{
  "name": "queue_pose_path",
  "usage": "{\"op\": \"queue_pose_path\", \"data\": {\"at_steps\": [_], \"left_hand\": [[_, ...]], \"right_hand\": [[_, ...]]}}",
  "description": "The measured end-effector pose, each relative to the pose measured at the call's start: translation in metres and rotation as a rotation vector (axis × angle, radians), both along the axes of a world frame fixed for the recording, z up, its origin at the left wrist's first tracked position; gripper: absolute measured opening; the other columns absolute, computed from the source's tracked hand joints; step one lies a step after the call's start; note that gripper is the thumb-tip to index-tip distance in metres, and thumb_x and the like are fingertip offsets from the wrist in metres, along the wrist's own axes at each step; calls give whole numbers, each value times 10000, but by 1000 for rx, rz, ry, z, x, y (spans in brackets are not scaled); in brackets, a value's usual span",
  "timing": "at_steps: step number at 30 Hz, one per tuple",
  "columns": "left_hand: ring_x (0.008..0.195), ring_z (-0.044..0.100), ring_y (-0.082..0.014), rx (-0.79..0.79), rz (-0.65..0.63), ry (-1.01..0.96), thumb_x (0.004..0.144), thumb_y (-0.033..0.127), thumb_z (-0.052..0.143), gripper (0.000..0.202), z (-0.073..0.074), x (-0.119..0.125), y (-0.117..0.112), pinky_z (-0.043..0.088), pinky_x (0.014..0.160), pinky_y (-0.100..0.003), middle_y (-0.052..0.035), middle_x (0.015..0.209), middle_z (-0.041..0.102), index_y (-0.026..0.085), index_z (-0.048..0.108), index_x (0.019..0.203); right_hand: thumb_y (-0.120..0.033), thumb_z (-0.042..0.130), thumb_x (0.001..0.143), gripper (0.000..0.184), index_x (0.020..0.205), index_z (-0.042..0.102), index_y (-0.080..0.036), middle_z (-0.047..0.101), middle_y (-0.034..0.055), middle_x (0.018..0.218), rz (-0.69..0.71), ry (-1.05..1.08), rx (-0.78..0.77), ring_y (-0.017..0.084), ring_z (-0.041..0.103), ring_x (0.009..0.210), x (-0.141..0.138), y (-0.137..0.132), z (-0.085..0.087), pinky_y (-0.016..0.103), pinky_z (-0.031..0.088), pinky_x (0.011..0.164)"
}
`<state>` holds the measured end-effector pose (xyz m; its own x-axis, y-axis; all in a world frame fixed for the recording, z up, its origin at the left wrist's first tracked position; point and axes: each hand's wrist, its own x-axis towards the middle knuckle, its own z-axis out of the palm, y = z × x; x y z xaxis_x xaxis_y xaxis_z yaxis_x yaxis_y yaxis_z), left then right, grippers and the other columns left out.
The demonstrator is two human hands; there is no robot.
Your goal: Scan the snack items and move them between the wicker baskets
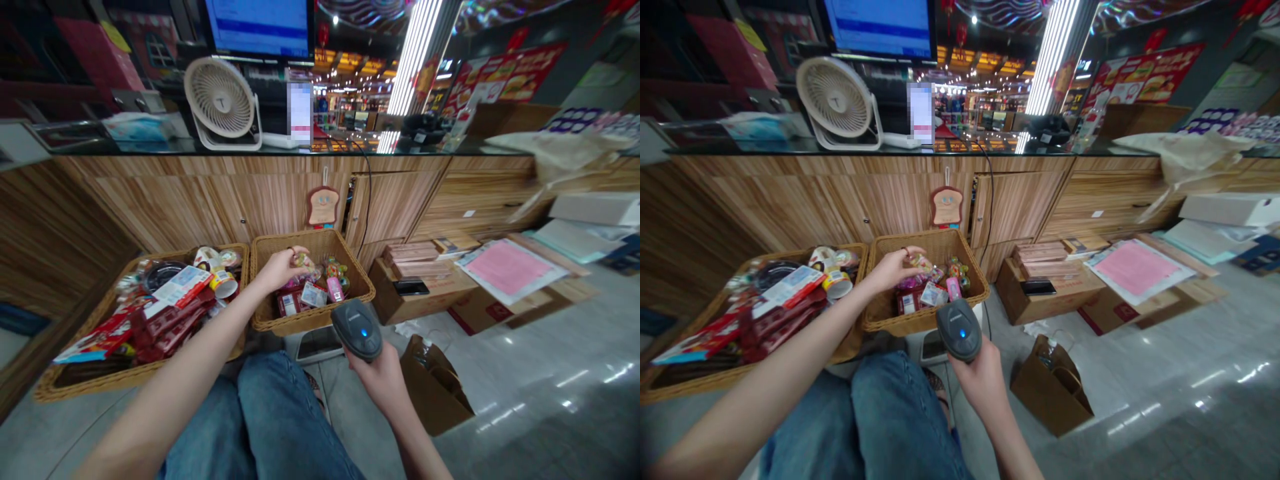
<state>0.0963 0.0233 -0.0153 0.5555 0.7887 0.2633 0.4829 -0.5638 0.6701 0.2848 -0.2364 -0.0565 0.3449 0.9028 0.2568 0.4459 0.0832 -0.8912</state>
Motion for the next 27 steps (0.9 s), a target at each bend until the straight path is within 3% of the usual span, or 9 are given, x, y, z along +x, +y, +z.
{"op": "queue_pose_path", "data": {"at_steps": [6, 11, 15, 19, 23, 27], "left_hand": [[949, 752, -207, -460, 201, -739, 635, 271, 937, 545, 4, -28, -53, 571, 956, -371, -61, 1041, 774, 193, 638, 1084], [865, 793, -240, -778, 298, -1097, 769, 228, 872, 350, 16, -35, -90, 627, 921, -472, -60, 933, 784, 185, 548, 893], [899, 802, -272, -1032, 324, -1216, 946, 249, 709, 131, 25, -38, -102, 650, 889, -474, -94, 976, 790, 173, 621, 1006], [931, 799, -279, -1134, 308, -1222, 1067, 368, 509, 281, 29, -39, -105, 664, 844, -440, -149, 1009, 779, 141, 656, 1144], [798, 790, -251, -1162, 349, -1201, 1074, 473, 447, 394, 29, -41, -108, 664, 792, -422, -129, 834, 755, 134, 645, 1031], [649, 734, -184, -1230, 345, -1197, 1090, 470, 391, 432, 27, -44, -111, 649, 759, -368, -82, 710, 707, 140, 622, 934]], "right_hand": [[-406, 684, 815, 233, 698, 619, -215, 666, 32, 556, 59, 12, -9, 233, 664, 565, -16, 5, 8, 274, 487, 504], [-382, 680, 826, 215, 715, 627, -205, 705, 47, 619, 93, 8, 13, 232, 678, 605, -29, 7, 14, 279, 499, 541], [-361, 681, 833, 185, 803, 678, -179, 758, 69, 740, 114, 14, 37, 240, 700, 672, -38, 9, 18, 296, 532, 610], [-340, 674, 830, 163, 790, 677, -181, 757, 67, 749, 141, -20, 55, 229, 686, 671, -46, 10, 28, 297, 533, 630], [-334, 670, 812, 155, 773, 663, -184, 748, 63, 717, 162, -35, 69, 226, 683, 644, -54, 10, 38, 291, 527, 611], [-333, 687, 813, 151, 801, 670, -184, 762, 65, 740, 196, -5, 72, 237, 708, 681, -59, 10, 41, 286, 536, 623]]}}
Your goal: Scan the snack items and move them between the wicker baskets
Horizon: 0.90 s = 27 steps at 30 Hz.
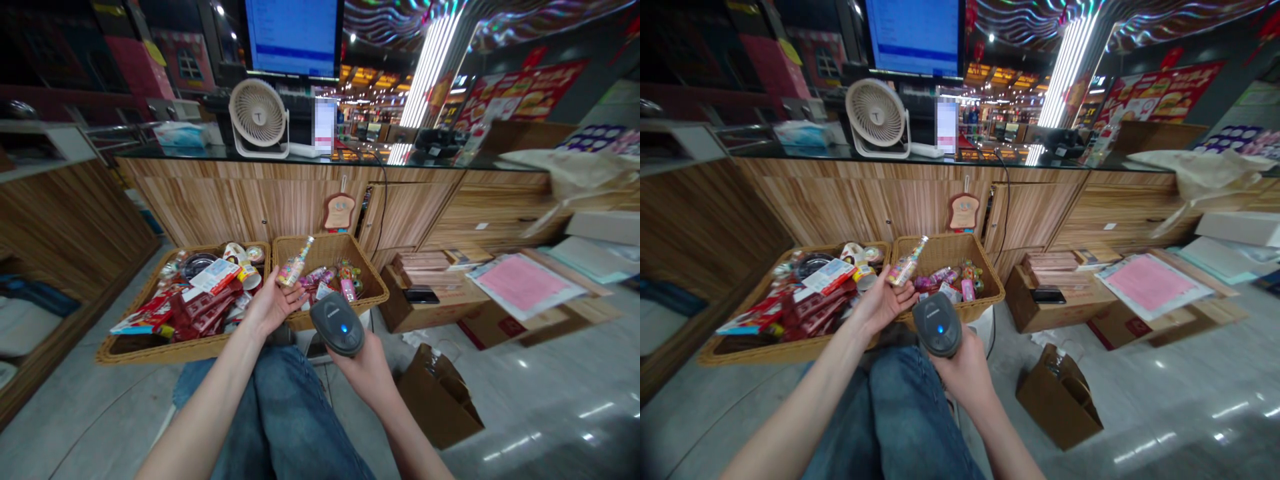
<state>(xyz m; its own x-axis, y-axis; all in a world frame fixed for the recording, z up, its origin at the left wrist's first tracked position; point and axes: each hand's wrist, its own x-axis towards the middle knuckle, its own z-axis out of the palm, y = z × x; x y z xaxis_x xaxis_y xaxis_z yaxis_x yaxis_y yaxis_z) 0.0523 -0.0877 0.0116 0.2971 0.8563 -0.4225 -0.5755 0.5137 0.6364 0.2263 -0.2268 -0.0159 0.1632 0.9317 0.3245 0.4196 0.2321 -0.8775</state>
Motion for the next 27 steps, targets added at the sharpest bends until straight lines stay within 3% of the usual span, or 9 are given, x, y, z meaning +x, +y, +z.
{"op": "queue_pose_path", "data": {"at_steps": [6, 12, 16, 22, 27], "left_hand": [[546, 659, -140, -8, -72, 28, 1088, 464, 386, 414, -5, -3, -2, 621, 691, -297, -32, 648, 650, 160, 614, 922], [510, 600, -127, 37, -63, 23, 1093, 415, 357, 350, -7, 0, 0, 604, 622, -276, 6, 648, 602, 169, 602, 1052], [502, 622, -122, 20, -79, 40, 1103, 438, 340, 425, -2, -2, -4, 609, 629, -273, -15, 637, 625, 142, 612, 965], [558, 674, -136, 85, 89, 114, 1071, 467, 451, 365, 4, -21, -16, 619, 661, -297, -54, 745, 718, 155, 616, 979], [503, 606, -113, 199, 228, 322, 919, 565, 668, 394, -4, -56, -27, 574, 578, -267, 12, 719, 674, 187, 582, 991]], "right_hand": [[-326, 696, 804, 144, 801, 687, -183, 772, 62, 753, 24, -30, -21, 235, 704, 668, -3, 1, 3, 284, 531, 617], [-297, 661, 795, 107, 766, 664, -194, 751, 43, 713, 47, -40, -4, 220, 688, 644, -3, 0, 10, 264, 495, 586], [-319, 671, 793, 132, 785, 673, -187, 753, 56, 725, 24, -46, -17, 232, 692, 660, -3, 0, 7, 276, 508, 600], [-325, 678, 821, 147, 819, 695, -179, 772, 77, 777, 10, -41, -9, 246, 709, 704, 1, -1, -3, 302, 547, 649], [-329, 677, 808, 149, 762, 666, -188, 751, 69, 724, -9, -63, -3, 237, 689, 655, 4, -1, -6, 300, 547, 620]]}}
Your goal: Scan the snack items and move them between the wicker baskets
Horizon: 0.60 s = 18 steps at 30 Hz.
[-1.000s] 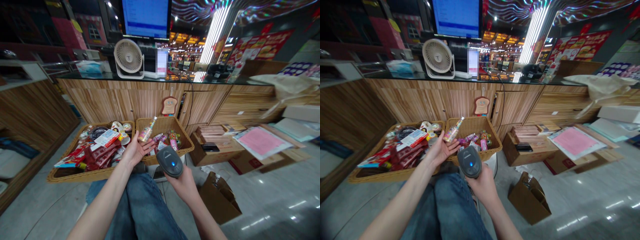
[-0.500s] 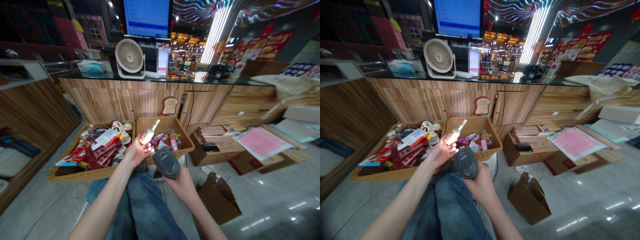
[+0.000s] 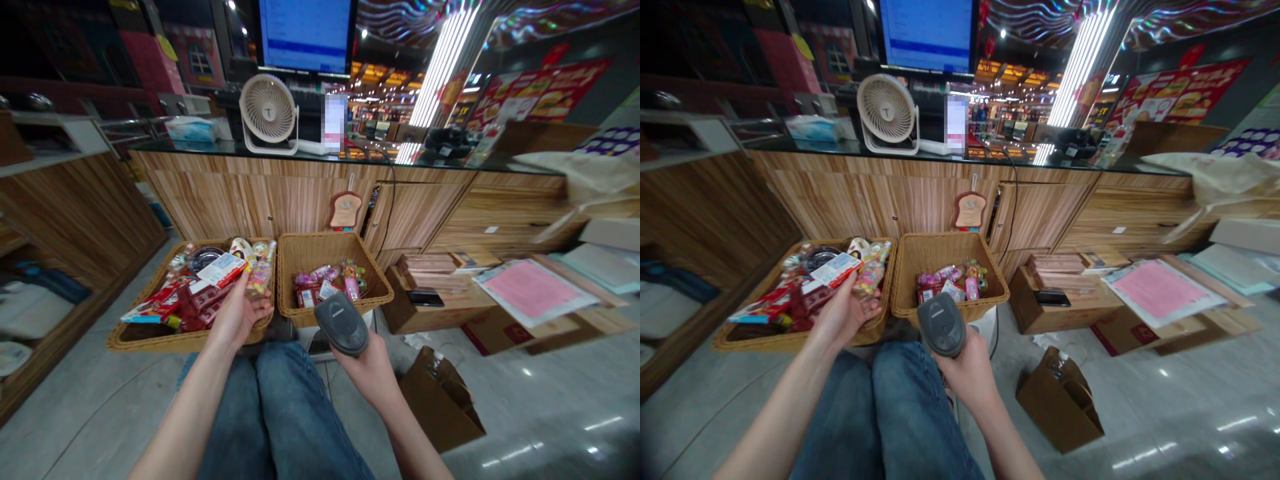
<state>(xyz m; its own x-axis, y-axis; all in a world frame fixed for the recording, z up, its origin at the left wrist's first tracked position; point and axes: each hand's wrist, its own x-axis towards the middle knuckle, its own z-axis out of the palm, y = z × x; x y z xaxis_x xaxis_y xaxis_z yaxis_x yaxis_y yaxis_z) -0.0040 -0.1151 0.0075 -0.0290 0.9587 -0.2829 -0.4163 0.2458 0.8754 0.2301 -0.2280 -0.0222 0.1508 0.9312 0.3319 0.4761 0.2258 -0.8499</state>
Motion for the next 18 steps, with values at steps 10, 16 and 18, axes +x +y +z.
{"op": "queue_pose_path", "data": {"at_steps": [10, 16, 18], "left_hand": [[685, 610, -178, 380, 323, 856, 743, 660, 771, 580, -11, -80, -6, 477, 619, -267, -1, 784, 660, 215, 720, 1113], [742, 641, -233, 468, 279, 1220, 793, 649, 743, 603, -11, -72, 3, 516, 736, -339, -17, 812, 635, 230, 679, 1222], [901, 659, -261, 580, 330, 1315, 845, 600, 714, 535, -7, -60, 7, 527, 902, -387, -69, 1021, 644, 238, 678, 1237]], "right_hand": [[-358, 667, 820, 180, 791, 696, -183, 769, 81, 758, 6, 4, -20, 260, 710, 696, -1, 1, -4, 318, 545, 638], [-389, 682, 822, 208, 775, 678, -186, 754, 80, 720, -24, 24, -55, 257, 706, 669, 8, 3, -10, 307, 530, 597], [-398, 681, 823, 216, 758, 667, -193, 742, 67, 682, -46, 27, -57, 249, 698, 642, 14, 4, -12, 302, 525, 582]]}}
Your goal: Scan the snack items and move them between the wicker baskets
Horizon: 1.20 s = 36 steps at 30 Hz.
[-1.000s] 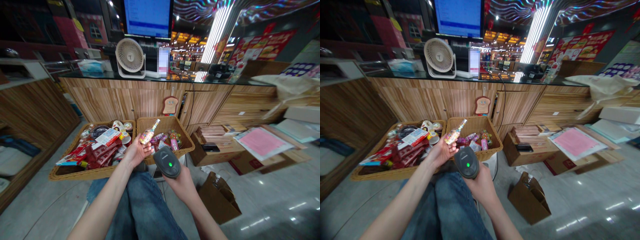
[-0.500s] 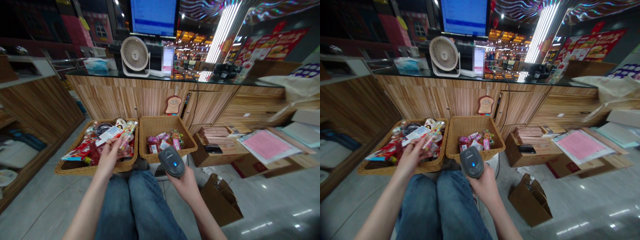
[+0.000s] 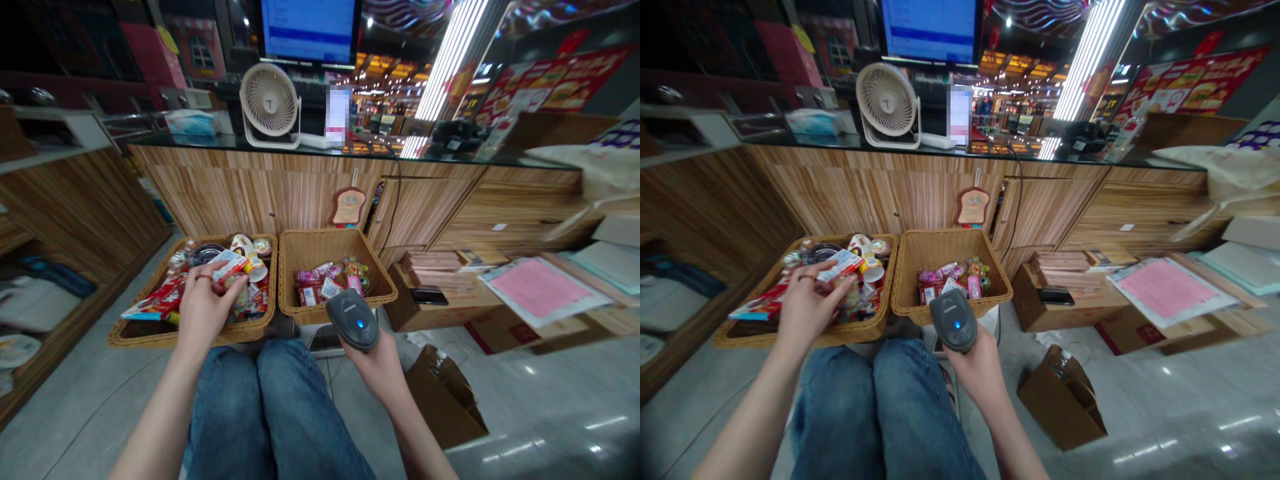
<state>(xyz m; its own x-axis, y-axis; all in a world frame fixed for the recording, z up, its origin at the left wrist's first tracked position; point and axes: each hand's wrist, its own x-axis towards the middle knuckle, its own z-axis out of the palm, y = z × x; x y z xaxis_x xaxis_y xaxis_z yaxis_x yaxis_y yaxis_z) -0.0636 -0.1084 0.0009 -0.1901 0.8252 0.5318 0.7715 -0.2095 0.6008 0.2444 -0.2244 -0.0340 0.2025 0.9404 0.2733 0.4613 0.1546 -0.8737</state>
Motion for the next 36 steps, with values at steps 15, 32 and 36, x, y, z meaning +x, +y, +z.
{"op": "queue_pose_path", "data": {"at_steps": [15, 32, 36], "left_hand": [[1357, 512, -437, -611, -849, 665, 657, 334, 881, 808, -27, 160, 108, 393, 1124, -556, -184, 1474, 589, 259, 609, 1414], [1494, 357, -440, -822, -694, 1001, 455, 514, 973, 1014, -71, 212, 131, 352, 1173, -547, -183, 1680, 335, 263, 635, 1378], [1404, 446, -438, -762, -611, 1028, 494, 450, 967, 950, -46, 203, 124, 387, 1131, -530, -235, 1546, 473, 187, 647, 1348]], "right_hand": [[-505, 673, 830, 345, 644, 628, -217, 684, 64, 555, -187, -21, -29, 254, 675, 560, 50, -1, -10, 309, 514, 536], [-451, 682, 814, 282, 655, 618, -227, 670, 42, 533, -174, 4, -15, 259, 694, 582, 49, -9, -8, 298, 529, 552], [-438, 676, 825, 294, 627, 609, -231, 674, 44, 538, -165, -4, 11, 264, 705, 612, 47, -11, -3, 299, 537, 577]]}}
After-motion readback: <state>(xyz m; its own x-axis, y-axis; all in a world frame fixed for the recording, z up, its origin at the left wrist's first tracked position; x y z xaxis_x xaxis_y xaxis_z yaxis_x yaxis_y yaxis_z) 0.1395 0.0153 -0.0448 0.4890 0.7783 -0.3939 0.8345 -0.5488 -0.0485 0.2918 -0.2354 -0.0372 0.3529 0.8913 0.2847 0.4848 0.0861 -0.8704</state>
